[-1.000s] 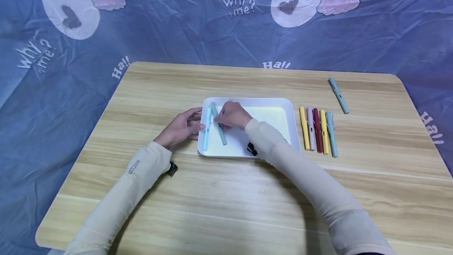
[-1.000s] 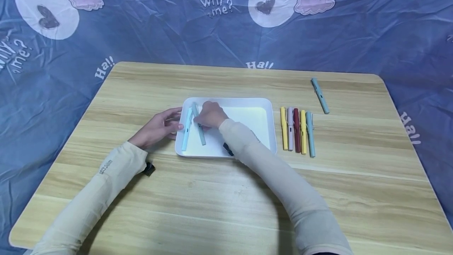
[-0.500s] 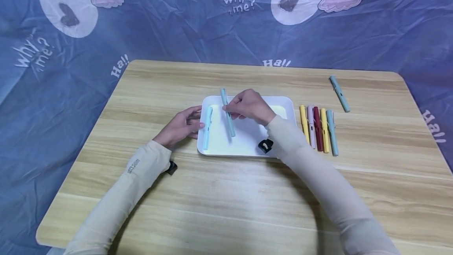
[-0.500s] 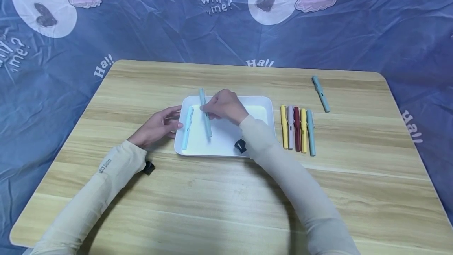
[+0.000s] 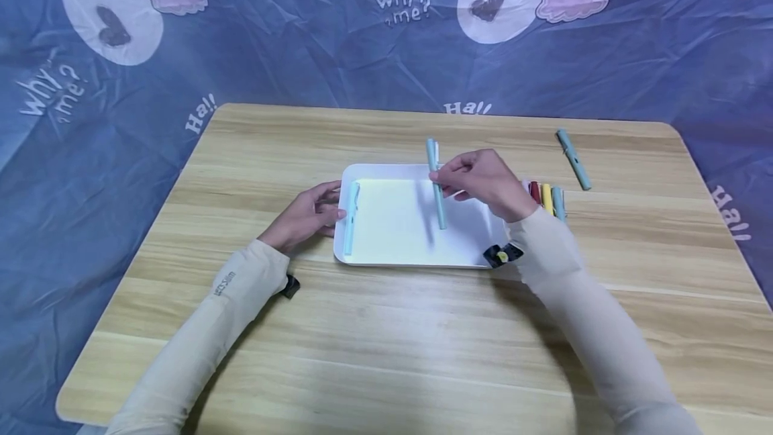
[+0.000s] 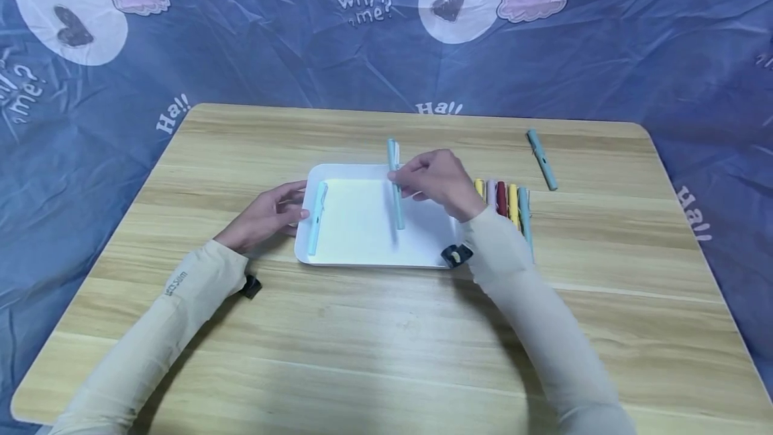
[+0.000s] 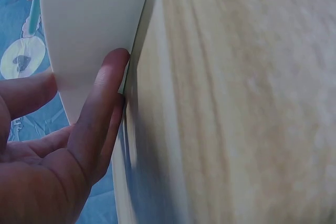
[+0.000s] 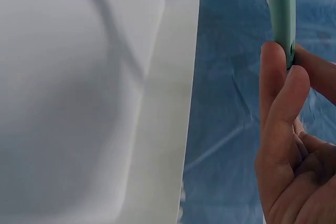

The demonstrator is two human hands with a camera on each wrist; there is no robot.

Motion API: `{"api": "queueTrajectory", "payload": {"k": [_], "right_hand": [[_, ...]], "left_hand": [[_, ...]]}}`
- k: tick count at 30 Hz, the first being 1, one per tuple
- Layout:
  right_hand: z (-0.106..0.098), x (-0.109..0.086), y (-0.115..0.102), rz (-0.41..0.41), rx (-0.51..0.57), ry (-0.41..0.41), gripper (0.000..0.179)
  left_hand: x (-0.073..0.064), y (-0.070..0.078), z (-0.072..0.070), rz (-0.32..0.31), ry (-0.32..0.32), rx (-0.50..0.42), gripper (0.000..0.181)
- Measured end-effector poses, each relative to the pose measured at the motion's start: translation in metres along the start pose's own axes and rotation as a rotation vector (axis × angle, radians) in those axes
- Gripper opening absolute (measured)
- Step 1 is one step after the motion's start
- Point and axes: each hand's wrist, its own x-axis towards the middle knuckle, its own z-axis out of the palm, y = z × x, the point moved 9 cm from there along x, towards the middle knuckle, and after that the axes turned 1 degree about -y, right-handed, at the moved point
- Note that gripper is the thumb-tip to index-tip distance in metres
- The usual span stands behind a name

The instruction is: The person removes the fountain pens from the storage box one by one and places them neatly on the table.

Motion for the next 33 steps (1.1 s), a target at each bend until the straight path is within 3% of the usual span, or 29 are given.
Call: {"api": "queueTrajectory", "payload": {"k": [7, 20, 28, 33], "right_hand": [[-0.044, -0.022, 0.030, 0.053, -0.015, 0.057, 0.051], [-0.123, -0.055, 0.096, 0.134, 0.017, 0.161, 0.050], [-0.151, -0.071, 0.124, 0.156, -0.036, 0.196, 0.046], [-0.160, -0.078, 0.137, 0.187, -0.148, 0.193, 0.057]], "left_hand": [[0.001, 0.000, 0.000, 0.010, 0.000, 0.004, 0.071], [0.000, 0.001, 0.001, 0.008, 0.014, 0.034, 0.071], [0.001, -0.001, 0.001, -0.012, 0.021, 0.035, 0.072], [0.002, -0.001, 0.002, -0.019, 0.021, 0.043, 0.073]]}}
